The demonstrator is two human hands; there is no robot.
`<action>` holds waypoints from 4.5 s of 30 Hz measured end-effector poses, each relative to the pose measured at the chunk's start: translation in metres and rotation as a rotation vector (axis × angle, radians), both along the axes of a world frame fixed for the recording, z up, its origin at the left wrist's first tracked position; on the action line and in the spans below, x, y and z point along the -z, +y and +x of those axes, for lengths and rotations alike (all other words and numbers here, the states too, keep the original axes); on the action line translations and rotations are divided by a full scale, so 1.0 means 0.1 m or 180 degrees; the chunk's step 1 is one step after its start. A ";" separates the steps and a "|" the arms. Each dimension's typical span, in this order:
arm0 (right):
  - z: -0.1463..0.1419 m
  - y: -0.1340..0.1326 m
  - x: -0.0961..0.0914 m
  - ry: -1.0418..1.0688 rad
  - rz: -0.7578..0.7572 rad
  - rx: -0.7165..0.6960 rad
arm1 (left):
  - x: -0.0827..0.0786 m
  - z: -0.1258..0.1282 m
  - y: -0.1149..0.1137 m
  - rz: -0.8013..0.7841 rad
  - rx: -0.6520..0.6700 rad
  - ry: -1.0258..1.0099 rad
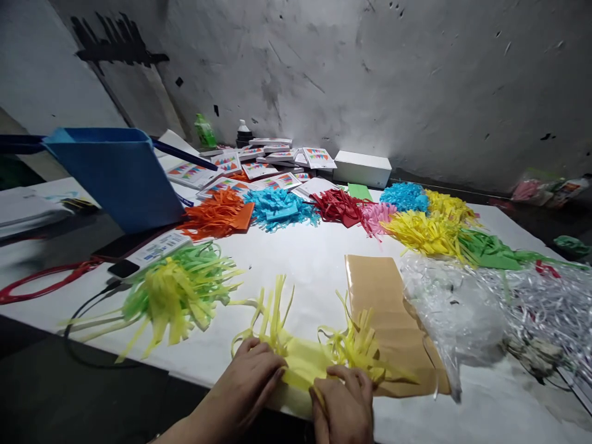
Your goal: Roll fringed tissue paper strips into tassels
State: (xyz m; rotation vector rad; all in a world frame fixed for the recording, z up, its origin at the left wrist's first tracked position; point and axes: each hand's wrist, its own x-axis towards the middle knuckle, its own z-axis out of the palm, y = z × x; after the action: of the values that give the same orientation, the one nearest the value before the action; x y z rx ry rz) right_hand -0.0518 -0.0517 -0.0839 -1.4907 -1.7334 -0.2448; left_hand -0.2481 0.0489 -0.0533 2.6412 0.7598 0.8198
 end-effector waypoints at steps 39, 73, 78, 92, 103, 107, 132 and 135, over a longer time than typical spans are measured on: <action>-0.06 0.17 -0.10 -0.0696 0.0418 -0.0531 | -0.21 -0.07 0.15 0.0576 0.0096 0.0059; -0.06 0.04 -0.04 -0.0394 0.0398 -0.0436 | -0.01 -0.10 0.01 0.0513 0.0576 -0.0059; -0.07 -0.10 0.00 -0.0271 0.0162 -0.0257 | 0.06 -0.08 -0.06 0.0309 0.0480 -0.0235; -0.16 -0.12 -0.04 -0.0098 -0.0186 -0.0027 | 0.02 -0.01 -0.09 -0.0127 0.0173 -0.0073; -0.13 -0.23 -0.05 0.0146 -0.0143 -0.0109 | 0.01 -0.11 -0.16 -0.0262 0.0426 -0.0189; -0.19 -0.22 -0.02 0.0308 -0.0313 0.0073 | -0.07 -0.09 -0.22 -0.0618 0.0280 -0.0125; 0.17 -0.56 -0.57 -0.1542 0.1146 0.0264 | -0.54 0.25 -0.46 -0.4509 0.0723 -0.0206; 0.23 -0.67 -0.53 -0.0924 0.0818 0.0547 | -0.51 0.46 -0.53 -0.4909 0.0884 -0.0450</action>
State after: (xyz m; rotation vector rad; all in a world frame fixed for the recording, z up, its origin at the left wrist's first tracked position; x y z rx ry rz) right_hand -0.0287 -0.1190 -0.0312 -1.4664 -1.7175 -0.7777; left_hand -0.2020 -0.0039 -0.0028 1.2190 0.5598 0.1271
